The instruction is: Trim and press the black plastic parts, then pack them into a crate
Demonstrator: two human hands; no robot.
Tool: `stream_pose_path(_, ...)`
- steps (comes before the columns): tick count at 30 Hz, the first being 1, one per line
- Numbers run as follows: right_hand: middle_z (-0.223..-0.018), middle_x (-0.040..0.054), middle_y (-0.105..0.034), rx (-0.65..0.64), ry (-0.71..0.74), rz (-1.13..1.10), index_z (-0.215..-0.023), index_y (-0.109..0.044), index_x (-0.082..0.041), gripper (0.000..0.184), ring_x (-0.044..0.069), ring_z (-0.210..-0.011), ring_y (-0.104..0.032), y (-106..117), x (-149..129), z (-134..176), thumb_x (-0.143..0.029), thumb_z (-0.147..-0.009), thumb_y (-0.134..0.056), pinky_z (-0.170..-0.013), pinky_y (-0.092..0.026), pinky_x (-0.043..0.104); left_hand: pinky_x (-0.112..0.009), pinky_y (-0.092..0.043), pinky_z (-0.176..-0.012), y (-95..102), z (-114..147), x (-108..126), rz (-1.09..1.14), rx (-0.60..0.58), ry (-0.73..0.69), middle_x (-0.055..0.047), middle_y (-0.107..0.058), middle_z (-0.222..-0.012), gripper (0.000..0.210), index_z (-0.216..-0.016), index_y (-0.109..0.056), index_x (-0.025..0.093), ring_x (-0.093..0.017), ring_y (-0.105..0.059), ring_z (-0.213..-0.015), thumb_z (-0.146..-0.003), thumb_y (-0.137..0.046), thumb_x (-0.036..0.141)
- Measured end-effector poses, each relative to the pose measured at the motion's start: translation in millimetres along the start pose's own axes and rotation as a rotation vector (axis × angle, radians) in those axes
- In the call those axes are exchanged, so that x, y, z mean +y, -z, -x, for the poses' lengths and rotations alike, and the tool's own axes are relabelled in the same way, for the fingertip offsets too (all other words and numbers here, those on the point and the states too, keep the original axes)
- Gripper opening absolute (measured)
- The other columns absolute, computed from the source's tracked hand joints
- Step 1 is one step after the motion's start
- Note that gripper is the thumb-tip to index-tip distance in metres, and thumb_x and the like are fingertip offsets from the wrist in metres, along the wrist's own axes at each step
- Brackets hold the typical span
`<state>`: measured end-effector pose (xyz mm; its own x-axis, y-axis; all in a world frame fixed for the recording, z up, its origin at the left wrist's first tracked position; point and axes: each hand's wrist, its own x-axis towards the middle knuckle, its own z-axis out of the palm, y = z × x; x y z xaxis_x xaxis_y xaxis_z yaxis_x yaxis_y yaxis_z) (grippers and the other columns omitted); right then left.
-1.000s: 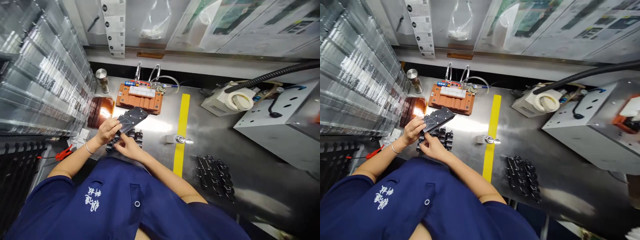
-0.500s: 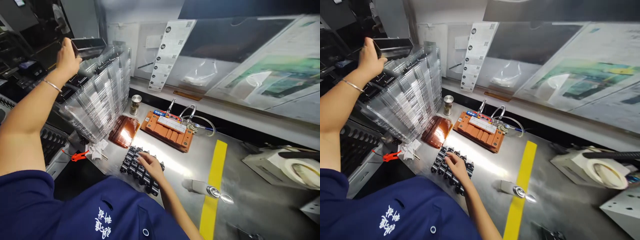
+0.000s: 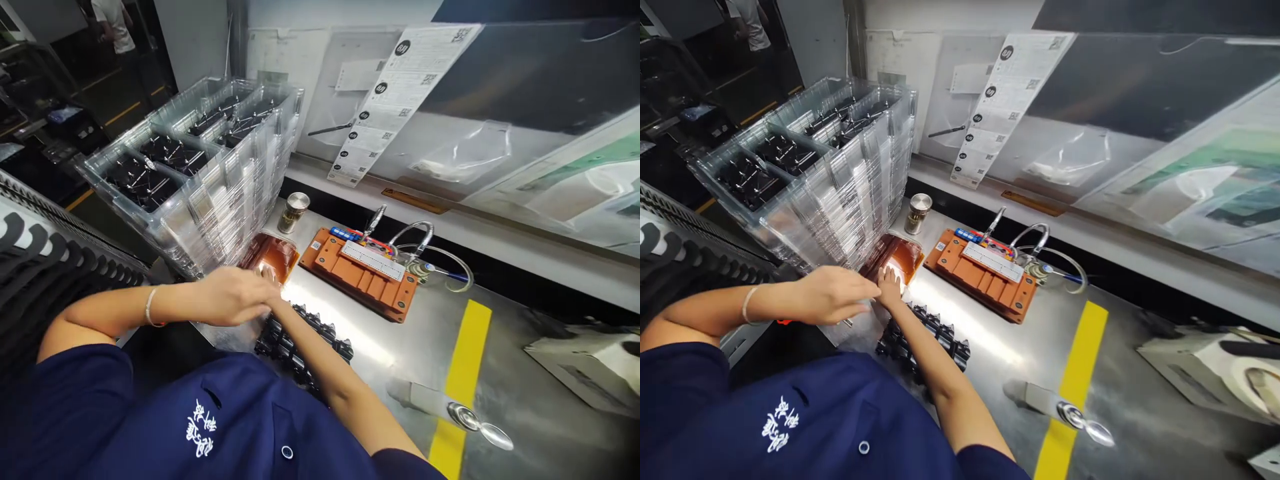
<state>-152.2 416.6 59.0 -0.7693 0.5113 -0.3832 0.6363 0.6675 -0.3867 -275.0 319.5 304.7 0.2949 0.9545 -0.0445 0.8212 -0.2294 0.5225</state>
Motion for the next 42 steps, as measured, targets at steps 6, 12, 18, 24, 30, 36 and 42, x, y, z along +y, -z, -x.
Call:
stream_pose_path(6,-0.147,0.0277,-0.04,-0.117,-0.035,0.135,-0.133,-0.054,-0.006,0.043,0.035,-0.138,-0.038,-23,0,0,-0.015,-0.091,-0.046,-0.108,-0.03,0.053,-0.038,-0.053,-0.087,-157.5,13,-88,0.959,-0.029,1.065,-0.016,-0.072,-0.101,0.026,-0.096,-0.066,0.01,-0.026,-0.069,-0.092,-0.091,-0.053,0.032)
stream_pose_path(12,-0.11,0.0199,-0.069,-0.163,-0.011,0.147,-0.109,-0.068,-0.007,0.039,0.024,-0.105,-0.063,-10,9,1,-0.019,-0.098,-0.033,-0.093,-0.043,0.033,-0.031,-0.056,-0.079,-206.3,10,-125,1.233,0.091,1.265,-0.025,-0.056,-0.132,0.057,-0.129,-0.046,0.008,-0.022,-0.067,-0.101,-0.099,-0.022,0.05)
stream_pose_path(18,-0.112,0.0165,-0.069,-0.083,0.06,0.152,-0.111,-0.068,-0.012,0.036,0.024,-0.109,-0.062,11,0,21,-0.02,-0.098,-0.035,-0.092,-0.044,0.033,-0.034,-0.058,-0.077,-214.8,-10,-147,1.603,0.262,1.233,-0.026,-0.045,-0.141,0.072,-0.142,-0.032,0.01,-0.027,-0.062,-0.114,-0.092,-0.033,0.063)
stream_pose_path(24,-0.108,0.0094,-0.073,-0.075,0.234,0.142,-0.1,-0.074,-0.018,0.031,0.021,-0.102,-0.067,31,9,40,-0.021,-0.095,-0.043,-0.089,-0.05,0.031,-0.03,-0.056,-0.074,-217.2,-41,-133,1.487,0.368,1.05,-0.015,-0.068,-0.096,0.026,-0.103,-0.058,0.009,-0.018,-0.068,-0.081,-0.085,-0.061,0.027)
stream_pose_path(30,-0.109,0.0151,-0.072,0.113,0.087,-0.203,-0.112,-0.069,-0.013,0.048,0.024,-0.093,-0.071,47,16,21,-0.048,-0.09,-0.045,-0.082,-0.055,0.034,-0.032,-0.052,-0.079,-217.0,-51,-109,1.237,0.474,0.838,-0.001,-0.061,-0.064,0.006,-0.07,-0.062,0.014,-0.016,-0.062,-0.073,-0.074,-0.06,0.009)
stream_pose_path(36,-0.081,0.0091,-0.074,-0.09,0.112,-0.344,-0.087,-0.074,-0.015,0.05,0.022,-0.074,-0.068,88,-2,17,-0.058,-0.083,-0.048,-0.071,-0.052,0.031,-0.031,-0.049,-0.086,-202.3,-42,-102,1.091,0.426,0.634,-0.001,-0.066,-0.07,0.016,-0.068,-0.068,0.015,-0.016,-0.062,-0.077,-0.069,-0.056,0.004)
stream_pose_path(42,-0.077,0.0049,-0.073,-0.325,0.099,-0.502,-0.079,-0.075,-0.015,0.048,0.018,-0.072,-0.065,127,-12,24,-0.06,-0.076,-0.058,-0.066,-0.051,0.025,-0.026,-0.053,-0.074,-199.5,-43,-103,1.198,0.315,0.504,-0.002,-0.069,-0.077,0.018,-0.09,-0.071,0.012,-0.012,-0.061,-0.071,-0.08,-0.057,0.016)
